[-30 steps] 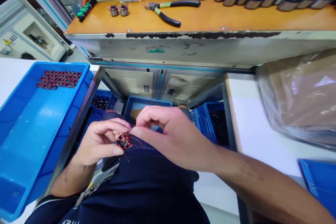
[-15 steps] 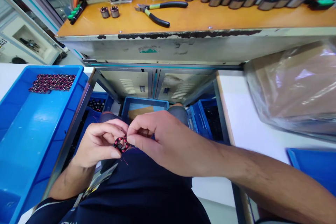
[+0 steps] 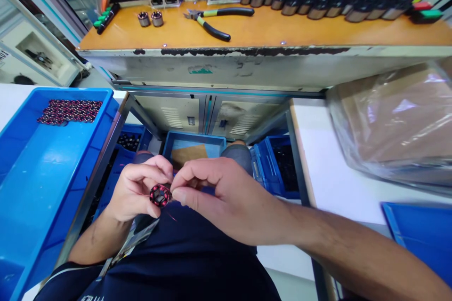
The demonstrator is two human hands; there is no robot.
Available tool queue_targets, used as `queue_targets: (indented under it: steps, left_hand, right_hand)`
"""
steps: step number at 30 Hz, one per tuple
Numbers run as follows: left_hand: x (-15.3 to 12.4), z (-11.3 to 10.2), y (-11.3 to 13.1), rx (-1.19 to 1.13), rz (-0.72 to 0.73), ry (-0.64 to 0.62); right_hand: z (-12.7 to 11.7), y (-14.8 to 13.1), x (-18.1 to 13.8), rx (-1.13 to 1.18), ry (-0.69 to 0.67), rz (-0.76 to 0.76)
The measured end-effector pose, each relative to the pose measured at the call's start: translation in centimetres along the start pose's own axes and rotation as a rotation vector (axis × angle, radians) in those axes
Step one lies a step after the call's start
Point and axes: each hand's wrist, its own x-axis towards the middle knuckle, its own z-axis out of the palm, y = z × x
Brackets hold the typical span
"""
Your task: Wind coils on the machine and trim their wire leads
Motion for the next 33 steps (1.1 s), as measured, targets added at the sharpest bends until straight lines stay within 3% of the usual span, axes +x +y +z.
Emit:
queue_targets:
  steps: [11, 15, 21, 26, 33]
  left_hand:
    - [-0.4, 0.0, -0.2, 0.044, 0.064, 0.006]
    - [-0.6, 0.0, -0.4, 0.0, 0.032, 0.013]
    - [-0.7, 0.3, -0.3, -0.181, -0.09, -0.01]
    - [-0.6, 0.8, 0.0, -0.267, -0.185, -0.017]
    - [-0.9, 0.6, -0.2, -0.223, -0.192, 0.001]
  right_hand:
    - [0.6, -0.3, -0.7, -0.028, 0.02, 0.039]
    - [0.1, 0.1, -1.1, -0.174, -0.05, -0.159]
    - [-0.8, 1.4, -1.1, -0.664, 0.163, -0.608]
    - [-0.1, 1.1, -0.3, -0.634, 0.13, -0.696]
    - [0.0, 0.9, 0.2, -0.611, 0.099, -0.702]
